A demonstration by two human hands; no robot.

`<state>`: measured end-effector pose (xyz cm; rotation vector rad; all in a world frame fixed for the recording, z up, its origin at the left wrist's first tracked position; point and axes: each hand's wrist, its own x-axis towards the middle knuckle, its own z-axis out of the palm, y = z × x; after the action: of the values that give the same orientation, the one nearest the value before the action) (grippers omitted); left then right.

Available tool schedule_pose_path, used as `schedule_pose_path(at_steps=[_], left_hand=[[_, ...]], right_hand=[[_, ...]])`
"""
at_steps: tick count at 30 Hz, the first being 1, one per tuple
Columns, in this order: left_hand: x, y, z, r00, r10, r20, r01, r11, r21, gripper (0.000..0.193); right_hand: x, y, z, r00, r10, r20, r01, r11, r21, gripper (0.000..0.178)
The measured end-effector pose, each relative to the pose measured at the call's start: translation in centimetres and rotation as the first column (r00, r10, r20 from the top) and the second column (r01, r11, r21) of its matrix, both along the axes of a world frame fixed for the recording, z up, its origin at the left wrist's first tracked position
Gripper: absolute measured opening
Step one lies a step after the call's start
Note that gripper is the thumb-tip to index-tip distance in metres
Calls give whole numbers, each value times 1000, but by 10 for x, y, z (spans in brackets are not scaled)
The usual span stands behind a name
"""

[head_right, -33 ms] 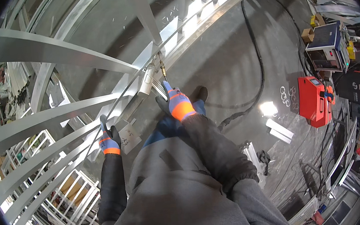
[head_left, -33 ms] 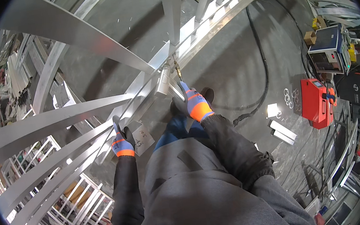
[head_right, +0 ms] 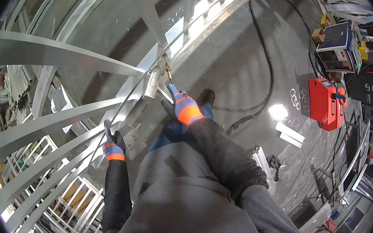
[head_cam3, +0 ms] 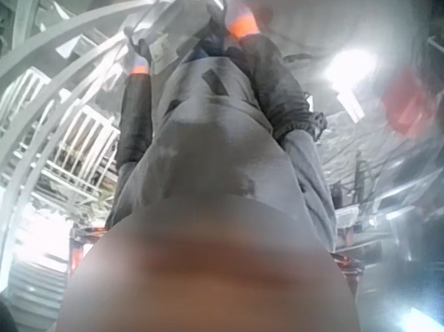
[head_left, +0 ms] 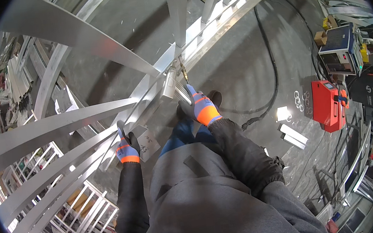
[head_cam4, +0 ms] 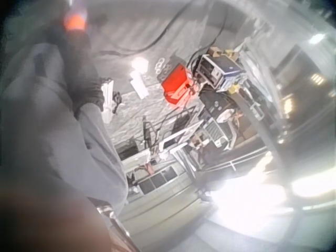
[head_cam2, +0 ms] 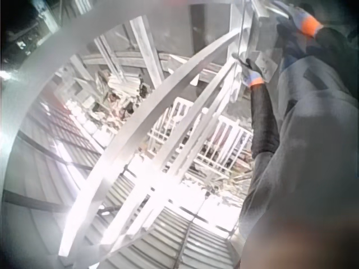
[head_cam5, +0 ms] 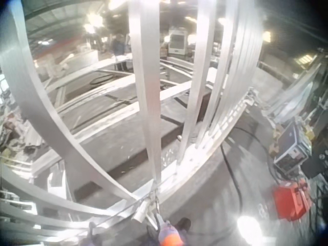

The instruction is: The person welds joints on a large aluminum frame using a handheld welding torch. They move along the frame, aligning and welding multiple intersections while wearing gloves and protective clothing. The person briefly pauses to reposition the frame before continuing the welds.

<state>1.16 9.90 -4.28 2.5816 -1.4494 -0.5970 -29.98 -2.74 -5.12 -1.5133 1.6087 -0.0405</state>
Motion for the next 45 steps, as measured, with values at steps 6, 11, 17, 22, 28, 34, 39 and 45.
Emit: schedule_pose_path(at_steps=[6, 11, 17, 22, 28, 34, 39, 45], left_hand=[[5, -1, -6, 997, -66, -34, 62, 992, -107, 79], [3, -1, -1, 1000, -10, -26, 10, 1000, 1, 78], [-3, -2, 5, 1000, -1, -5, 1, 1000, -20, 75], [1, -1, -1, 999, 7, 42, -8, 1000, 24, 75], [2, -1, -3, 999, -8, 43, 9, 1000, -16, 75], [1, -4, 2, 998, -6, 63, 0, 997, 83, 76], [4, -3, -3, 996, -27, 88, 20, 997, 80, 79], [7, -3, -8, 989, -66, 133, 45, 987, 152, 79]], right_hand=[[2, 3, -5, 997, -65, 42, 65, 998, 2, 75], [4, 3, -1, 993, -97, 69, 101, 993, -68, 77], [4, 2, 5, 994, -99, 36, 101, 992, -70, 77], [3, 1, 9, 994, -89, 61, 91, 995, -33, 76], [0, 5, 9, 997, -71, 13, 71, 997, -20, 77], [-4, 7, 11, 998, -64, -23, 65, 996, 57, 79], [-6, 9, 17, 998, -56, -30, 57, 998, 35, 80], [-14, 23, 19, 997, -68, 40, 68, 998, 10, 81]])
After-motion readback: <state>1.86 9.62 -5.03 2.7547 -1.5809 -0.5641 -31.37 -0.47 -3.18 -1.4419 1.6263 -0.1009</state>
